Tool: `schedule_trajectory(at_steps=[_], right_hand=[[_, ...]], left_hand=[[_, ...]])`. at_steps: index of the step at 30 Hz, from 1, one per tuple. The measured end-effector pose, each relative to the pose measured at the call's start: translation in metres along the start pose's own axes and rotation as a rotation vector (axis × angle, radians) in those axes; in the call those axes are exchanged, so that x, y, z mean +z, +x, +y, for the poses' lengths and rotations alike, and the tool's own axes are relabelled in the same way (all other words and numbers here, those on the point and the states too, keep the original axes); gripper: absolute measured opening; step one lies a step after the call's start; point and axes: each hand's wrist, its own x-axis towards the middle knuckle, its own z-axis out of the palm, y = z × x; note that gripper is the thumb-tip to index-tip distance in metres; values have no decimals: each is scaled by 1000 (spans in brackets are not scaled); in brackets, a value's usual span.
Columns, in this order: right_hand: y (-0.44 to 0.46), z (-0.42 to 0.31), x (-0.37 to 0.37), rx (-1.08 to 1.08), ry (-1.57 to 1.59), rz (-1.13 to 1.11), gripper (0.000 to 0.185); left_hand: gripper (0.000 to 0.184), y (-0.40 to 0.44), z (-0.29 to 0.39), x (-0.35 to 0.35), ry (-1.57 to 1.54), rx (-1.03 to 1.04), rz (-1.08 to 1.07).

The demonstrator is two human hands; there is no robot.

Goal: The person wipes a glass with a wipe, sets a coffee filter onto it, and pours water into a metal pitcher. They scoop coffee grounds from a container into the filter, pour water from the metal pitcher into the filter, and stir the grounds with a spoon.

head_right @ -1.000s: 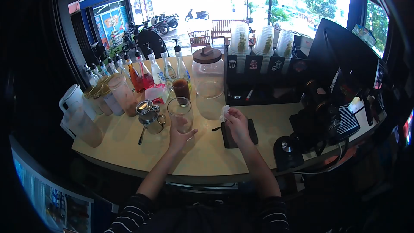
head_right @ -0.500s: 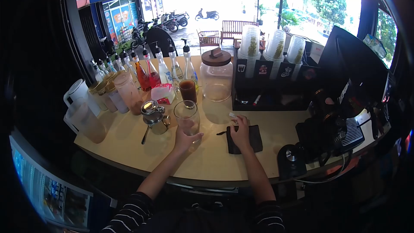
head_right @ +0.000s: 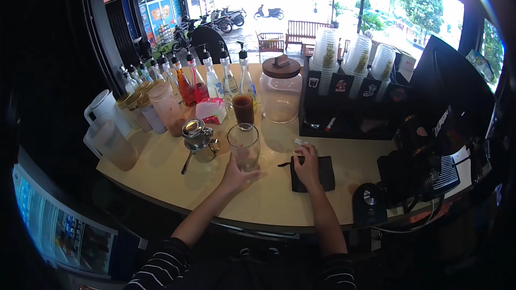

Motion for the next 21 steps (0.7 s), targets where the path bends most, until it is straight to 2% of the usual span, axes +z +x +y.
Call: schedule_trajectory(at_steps=[2, 3, 5, 7, 9, 11, 12, 14, 21], right_hand=[[-1, 2, 0, -12, -20, 2, 19], [-1, 3, 0, -16, -43, 11, 19], [2, 2, 0, 13, -25, -7, 17], [0, 2, 0, 34, -3, -28, 15], [1, 6, 3, 20, -13, -28, 15], [0, 3, 2, 35, -3, -42, 14], [0, 0, 0, 54, 18, -40, 14], [0, -4, -1, 65, 38, -43, 14], [0, -2, -2, 35, 27, -28, 13]], left_hand=[[71, -12, 2, -9, -119, 35, 31], [71, -17, 1, -20, -117, 36, 42], [56, -26, -1, -60, 51, 153, 81], [46, -25, 5, -97, 52, 222, 269], [53, -11, 24, -115, 169, 296, 576], [66, 5, 36, -130, 413, 265, 605], [66, 11, 36, -134, 415, 256, 610], [86, 24, 34, -139, 376, 136, 431], [87, 45, 38, -132, 350, 70, 422]])
